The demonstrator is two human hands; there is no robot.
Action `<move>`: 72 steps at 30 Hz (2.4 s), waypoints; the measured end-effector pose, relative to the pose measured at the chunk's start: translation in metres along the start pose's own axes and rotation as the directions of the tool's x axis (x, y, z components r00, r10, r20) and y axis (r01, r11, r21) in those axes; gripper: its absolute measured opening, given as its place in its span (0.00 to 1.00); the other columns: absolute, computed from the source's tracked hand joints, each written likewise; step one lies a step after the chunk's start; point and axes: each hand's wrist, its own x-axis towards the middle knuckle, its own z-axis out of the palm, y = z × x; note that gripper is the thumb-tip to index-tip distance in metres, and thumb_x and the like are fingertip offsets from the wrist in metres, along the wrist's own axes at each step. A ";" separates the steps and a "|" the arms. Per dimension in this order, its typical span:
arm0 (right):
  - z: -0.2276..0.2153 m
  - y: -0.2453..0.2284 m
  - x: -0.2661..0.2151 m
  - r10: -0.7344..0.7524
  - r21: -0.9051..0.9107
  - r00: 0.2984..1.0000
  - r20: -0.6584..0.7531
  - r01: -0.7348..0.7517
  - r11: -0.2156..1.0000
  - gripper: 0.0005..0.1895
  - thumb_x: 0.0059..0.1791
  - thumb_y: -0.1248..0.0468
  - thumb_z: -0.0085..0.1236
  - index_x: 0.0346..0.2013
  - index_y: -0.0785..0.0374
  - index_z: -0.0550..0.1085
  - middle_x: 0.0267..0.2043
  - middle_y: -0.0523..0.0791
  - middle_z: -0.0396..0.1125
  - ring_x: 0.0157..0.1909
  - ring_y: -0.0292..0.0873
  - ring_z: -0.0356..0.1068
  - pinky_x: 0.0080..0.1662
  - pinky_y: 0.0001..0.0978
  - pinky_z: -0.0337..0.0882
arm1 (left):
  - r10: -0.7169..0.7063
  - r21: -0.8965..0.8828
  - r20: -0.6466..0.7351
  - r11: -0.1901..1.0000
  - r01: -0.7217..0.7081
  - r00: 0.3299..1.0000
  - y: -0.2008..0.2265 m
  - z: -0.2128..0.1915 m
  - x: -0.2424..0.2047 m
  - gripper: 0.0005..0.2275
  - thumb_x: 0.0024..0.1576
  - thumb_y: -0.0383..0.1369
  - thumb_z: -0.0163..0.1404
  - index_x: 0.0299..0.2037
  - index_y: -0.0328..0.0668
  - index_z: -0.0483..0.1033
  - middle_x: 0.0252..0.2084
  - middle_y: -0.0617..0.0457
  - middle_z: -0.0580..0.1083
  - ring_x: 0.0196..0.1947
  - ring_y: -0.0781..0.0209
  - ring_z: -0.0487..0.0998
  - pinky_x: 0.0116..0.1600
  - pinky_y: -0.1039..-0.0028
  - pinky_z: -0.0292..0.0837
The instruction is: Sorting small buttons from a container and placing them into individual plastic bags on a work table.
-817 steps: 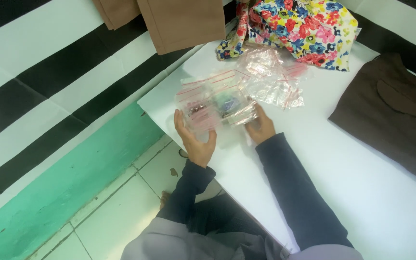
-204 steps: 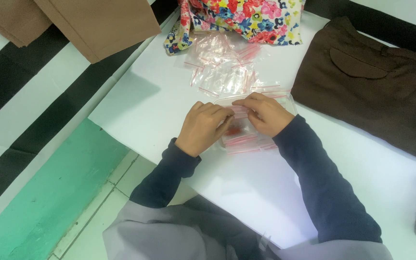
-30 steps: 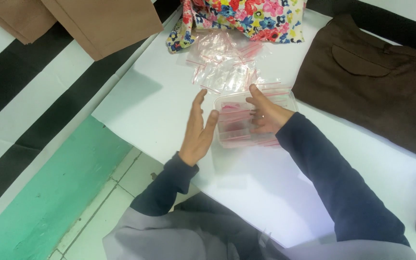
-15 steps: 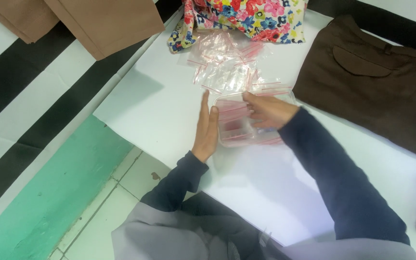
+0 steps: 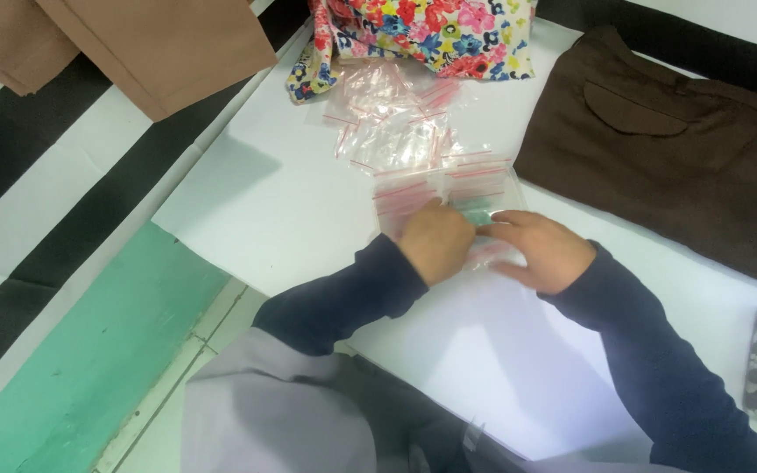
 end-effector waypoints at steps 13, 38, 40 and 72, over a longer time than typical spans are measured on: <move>-0.028 0.027 -0.011 -0.070 0.164 0.982 -0.178 0.100 0.981 0.40 0.40 0.56 0.69 0.66 0.57 0.69 0.68 0.58 0.61 0.64 0.65 0.65 0.61 0.59 0.68 | -0.023 -0.039 -0.090 0.999 0.019 0.996 -0.012 -0.035 -0.005 0.04 0.51 0.28 0.55 0.28 0.40 0.83 0.25 0.46 0.79 0.28 0.49 0.81 0.40 0.62 0.67; 0.114 0.024 0.038 0.298 0.899 0.922 -0.248 0.334 -0.284 0.41 0.54 0.34 0.17 0.73 0.53 0.57 0.73 0.50 0.57 0.72 0.48 0.57 0.73 0.50 0.51 | -0.560 -0.642 0.003 0.634 0.431 0.828 -0.018 0.036 -0.137 0.43 0.59 0.44 0.51 0.76 0.33 0.35 0.76 0.36 0.51 0.75 0.48 0.52 0.77 0.60 0.36; 0.123 0.020 0.054 0.248 0.918 0.930 -0.272 0.328 -0.222 0.43 0.52 0.30 0.19 0.72 0.52 0.57 0.73 0.49 0.57 0.72 0.48 0.57 0.73 0.50 0.51 | -0.592 -0.632 -0.045 0.641 0.436 0.805 -0.013 0.043 -0.142 0.42 0.60 0.44 0.49 0.76 0.32 0.35 0.77 0.36 0.50 0.75 0.50 0.52 0.77 0.58 0.35; 0.061 -0.111 0.142 0.033 0.590 0.985 -0.169 0.074 0.804 0.33 0.58 0.52 0.08 0.79 0.46 0.47 0.76 0.41 0.55 0.75 0.43 0.53 0.75 0.41 0.38 | -0.868 -0.622 -0.222 0.477 0.621 0.444 -0.071 0.039 -0.191 0.41 0.64 0.41 0.48 0.75 0.31 0.29 0.75 0.31 0.54 0.71 0.43 0.62 0.73 0.49 0.40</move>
